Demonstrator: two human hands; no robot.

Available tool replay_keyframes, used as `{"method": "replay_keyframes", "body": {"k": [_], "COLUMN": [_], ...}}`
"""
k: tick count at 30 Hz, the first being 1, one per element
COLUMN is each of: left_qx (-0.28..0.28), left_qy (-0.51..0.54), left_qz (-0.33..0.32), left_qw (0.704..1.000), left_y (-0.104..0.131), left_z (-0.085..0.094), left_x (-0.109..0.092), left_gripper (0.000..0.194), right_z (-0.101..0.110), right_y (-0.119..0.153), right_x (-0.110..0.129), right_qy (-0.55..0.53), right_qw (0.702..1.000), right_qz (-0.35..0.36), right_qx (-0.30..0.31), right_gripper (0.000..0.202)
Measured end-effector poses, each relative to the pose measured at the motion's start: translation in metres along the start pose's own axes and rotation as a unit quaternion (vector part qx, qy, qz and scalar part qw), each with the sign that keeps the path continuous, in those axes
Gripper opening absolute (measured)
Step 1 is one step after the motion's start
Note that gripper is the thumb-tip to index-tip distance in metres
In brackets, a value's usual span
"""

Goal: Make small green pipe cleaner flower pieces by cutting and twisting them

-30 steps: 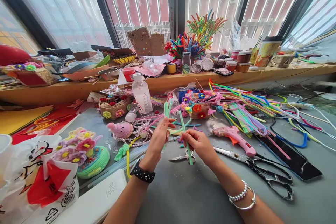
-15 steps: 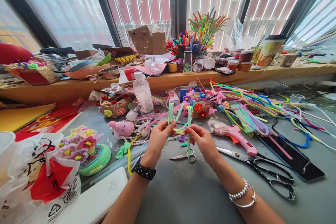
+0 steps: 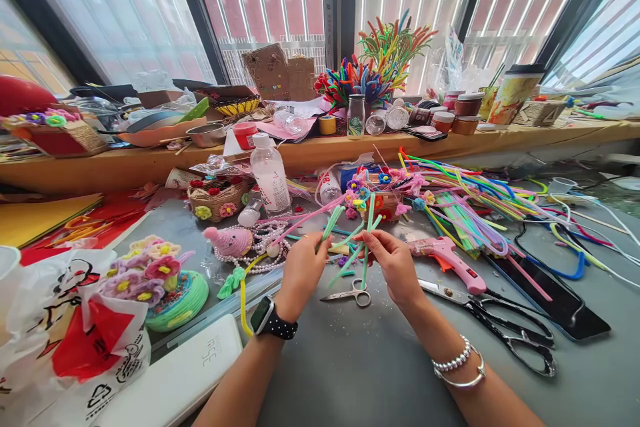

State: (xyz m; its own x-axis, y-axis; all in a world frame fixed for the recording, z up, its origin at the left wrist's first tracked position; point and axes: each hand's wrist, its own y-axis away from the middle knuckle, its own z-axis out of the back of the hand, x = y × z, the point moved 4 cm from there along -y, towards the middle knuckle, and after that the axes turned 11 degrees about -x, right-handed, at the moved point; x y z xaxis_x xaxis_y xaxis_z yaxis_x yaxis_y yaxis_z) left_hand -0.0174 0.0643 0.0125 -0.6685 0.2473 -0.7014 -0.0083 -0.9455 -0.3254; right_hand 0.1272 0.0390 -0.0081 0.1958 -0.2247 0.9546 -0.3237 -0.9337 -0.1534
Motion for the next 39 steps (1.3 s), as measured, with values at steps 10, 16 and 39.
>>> {"method": "replay_keyframes", "body": {"k": [10, 16, 39], "left_qx": [0.151, 0.164, 0.244], "left_qy": [0.125, 0.179, 0.292], "left_qz": [-0.093, -0.007, 0.075], "left_qw": [0.976, 0.970, 0.922], "left_y": [0.011, 0.010, 0.014], "left_z": [-0.010, -0.010, -0.013], "left_x": [-0.021, -0.015, -0.015], "left_gripper": [0.027, 0.024, 0.020], "right_z": [0.005, 0.006, -0.002], "right_y": [-0.003, -0.004, 0.001], "right_x": [0.001, 0.001, 0.005], "right_qy": [-0.023, -0.022, 0.012], "right_qw": [1.000, 0.999, 0.999], "right_qz": [-0.012, 0.000, 0.023], "right_qx": [-0.017, -0.024, 0.026], "right_gripper": [0.018, 0.018, 0.019]}}
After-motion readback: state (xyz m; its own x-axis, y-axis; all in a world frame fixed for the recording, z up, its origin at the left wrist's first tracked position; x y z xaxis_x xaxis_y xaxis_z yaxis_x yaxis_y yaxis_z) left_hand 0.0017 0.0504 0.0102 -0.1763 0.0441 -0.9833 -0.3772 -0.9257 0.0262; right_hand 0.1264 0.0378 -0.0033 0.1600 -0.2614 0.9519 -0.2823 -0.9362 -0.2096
